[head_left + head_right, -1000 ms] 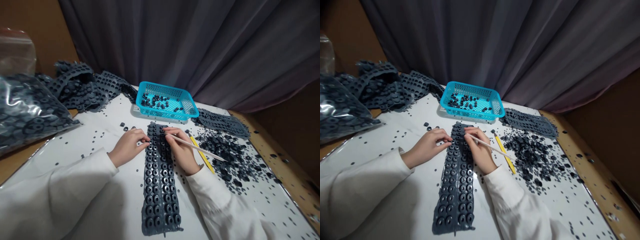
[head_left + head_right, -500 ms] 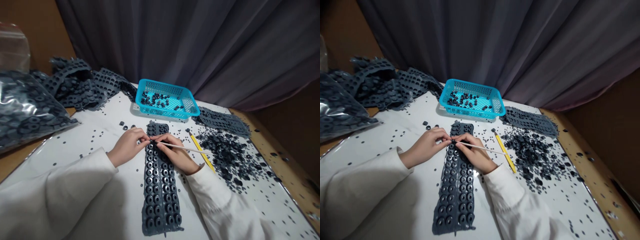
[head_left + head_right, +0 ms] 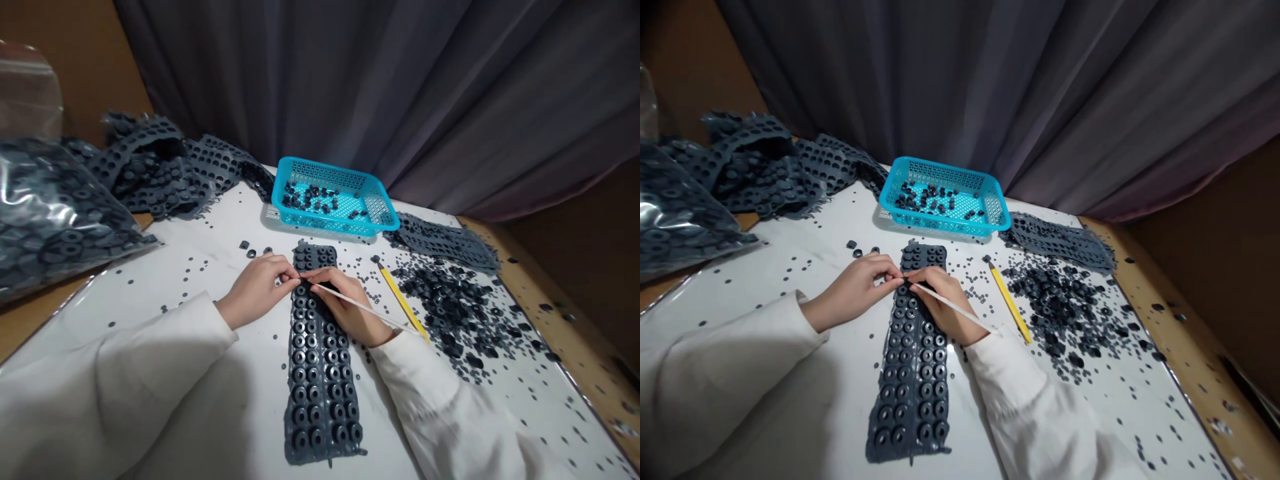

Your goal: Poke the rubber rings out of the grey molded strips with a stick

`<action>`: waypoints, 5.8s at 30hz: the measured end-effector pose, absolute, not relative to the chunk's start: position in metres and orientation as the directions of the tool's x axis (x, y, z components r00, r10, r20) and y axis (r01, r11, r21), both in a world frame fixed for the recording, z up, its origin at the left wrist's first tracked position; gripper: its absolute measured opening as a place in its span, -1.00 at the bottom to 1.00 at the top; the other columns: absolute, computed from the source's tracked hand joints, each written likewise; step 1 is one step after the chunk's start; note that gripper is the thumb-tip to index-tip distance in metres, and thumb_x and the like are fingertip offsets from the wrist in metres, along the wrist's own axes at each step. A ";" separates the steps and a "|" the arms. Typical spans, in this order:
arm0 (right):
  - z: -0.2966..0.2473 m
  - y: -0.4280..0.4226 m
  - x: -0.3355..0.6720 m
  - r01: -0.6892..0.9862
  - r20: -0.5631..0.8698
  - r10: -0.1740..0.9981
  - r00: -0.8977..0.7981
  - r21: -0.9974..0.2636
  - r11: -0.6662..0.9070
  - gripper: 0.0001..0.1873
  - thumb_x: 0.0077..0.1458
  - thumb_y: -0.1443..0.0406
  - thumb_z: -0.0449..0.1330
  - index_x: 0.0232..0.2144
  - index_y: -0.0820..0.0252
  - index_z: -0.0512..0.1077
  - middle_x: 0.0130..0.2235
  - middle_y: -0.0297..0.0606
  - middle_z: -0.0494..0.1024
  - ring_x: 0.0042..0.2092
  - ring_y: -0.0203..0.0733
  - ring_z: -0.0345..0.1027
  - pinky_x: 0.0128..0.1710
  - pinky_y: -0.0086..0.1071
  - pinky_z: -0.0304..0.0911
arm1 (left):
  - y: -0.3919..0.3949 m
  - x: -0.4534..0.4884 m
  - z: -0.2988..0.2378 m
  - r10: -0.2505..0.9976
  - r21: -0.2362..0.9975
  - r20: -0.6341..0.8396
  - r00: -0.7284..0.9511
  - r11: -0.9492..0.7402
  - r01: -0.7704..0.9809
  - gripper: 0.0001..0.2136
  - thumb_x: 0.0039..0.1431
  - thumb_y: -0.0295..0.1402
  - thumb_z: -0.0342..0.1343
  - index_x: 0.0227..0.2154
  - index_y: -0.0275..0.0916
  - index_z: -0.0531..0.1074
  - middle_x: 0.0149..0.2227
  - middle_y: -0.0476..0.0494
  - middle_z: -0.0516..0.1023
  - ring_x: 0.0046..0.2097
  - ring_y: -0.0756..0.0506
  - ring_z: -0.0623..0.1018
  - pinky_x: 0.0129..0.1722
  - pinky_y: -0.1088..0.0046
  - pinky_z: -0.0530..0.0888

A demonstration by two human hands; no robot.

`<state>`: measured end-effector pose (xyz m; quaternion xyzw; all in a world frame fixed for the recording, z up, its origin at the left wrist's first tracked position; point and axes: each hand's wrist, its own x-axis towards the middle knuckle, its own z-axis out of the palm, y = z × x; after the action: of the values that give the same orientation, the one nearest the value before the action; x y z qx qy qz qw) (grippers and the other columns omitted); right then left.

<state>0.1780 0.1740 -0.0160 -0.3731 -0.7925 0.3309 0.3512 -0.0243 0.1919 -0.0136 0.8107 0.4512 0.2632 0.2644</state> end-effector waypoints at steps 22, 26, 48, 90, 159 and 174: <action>-0.024 0.175 0.178 0.250 0.266 0.961 -0.069 -0.928 0.275 -0.85 0.19 0.18 0.14 -0.27 0.12 0.39 -0.11 -0.20 0.57 -0.06 -0.13 0.45 -0.04 -0.21 0.33 | 0.192 -0.027 -0.018 0.860 0.693 0.246 0.447 -0.478 0.539 -0.95 0.11 -0.41 0.11 -0.39 -0.24 0.45 -0.39 -0.03 0.46 -0.27 -0.08 0.44 -0.24 0.38 0.35; -0.017 0.171 0.180 0.189 0.248 0.951 -0.187 -0.940 0.283 -0.87 0.17 0.20 0.17 -0.30 0.13 0.39 -0.07 -0.19 0.56 -0.01 -0.12 0.43 0.01 -0.19 0.29 | 0.191 -0.026 -0.015 0.860 0.720 0.278 0.427 -0.481 0.500 -0.91 0.03 -0.51 0.10 -0.37 -0.25 0.41 -0.36 -0.01 0.43 -0.29 -0.04 0.42 -0.28 0.44 0.36; -0.016 0.172 0.186 0.252 0.251 0.843 -0.475 -0.880 0.403 -0.92 0.17 0.27 0.17 -0.30 0.16 0.42 -0.14 -0.14 0.57 0.00 -0.13 0.39 0.03 -0.15 0.28 | 0.188 -0.024 -0.013 0.837 0.717 0.271 0.476 -0.505 0.481 -0.92 0.04 -0.44 0.16 -0.52 -0.25 0.51 -0.47 -0.07 0.50 -0.36 -0.06 0.47 -0.35 0.43 0.37; -0.004 0.219 0.191 0.420 0.334 0.544 -0.770 -0.377 0.825 -0.80 0.23 0.21 0.11 -0.20 0.02 0.53 0.01 -0.25 0.54 0.15 -0.09 0.32 0.17 -0.06 0.21 | 0.192 -0.025 -0.022 0.828 0.639 0.281 0.485 -0.538 0.549 -0.94 0.01 -0.38 0.18 -0.50 -0.22 0.43 -0.50 0.01 0.40 -0.37 -0.07 0.39 -0.32 0.42 0.29; -0.015 0.213 0.182 0.436 0.402 0.698 -0.593 -0.568 0.698 -0.85 0.22 0.24 0.11 -0.24 0.15 0.45 -0.06 -0.09 0.57 -0.01 -0.14 0.46 -0.02 -0.19 0.39 | 0.190 -0.023 -0.023 0.832 0.578 0.309 0.460 -0.549 0.605 -0.87 0.09 -0.47 0.09 -0.32 -0.25 0.52 -0.47 -0.06 0.45 -0.32 -0.11 0.41 -0.28 0.40 0.32; -0.007 0.234 0.190 0.636 0.483 0.726 -0.490 -0.372 0.677 -0.82 0.26 0.28 0.03 -0.22 0.16 0.42 -0.10 -0.07 0.56 -0.04 -0.07 0.41 -0.03 -0.14 0.34 | 0.189 -0.024 -0.023 0.832 0.592 0.306 0.462 -0.547 0.592 -0.84 0.08 -0.46 0.08 -0.29 -0.23 0.52 -0.44 -0.06 0.51 -0.31 -0.12 0.43 -0.23 0.35 0.36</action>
<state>0.1901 0.2337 -0.0072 -0.3956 -0.8602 0.0719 0.3137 -0.0240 0.1894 -0.0231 0.8299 0.4291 0.2910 0.2060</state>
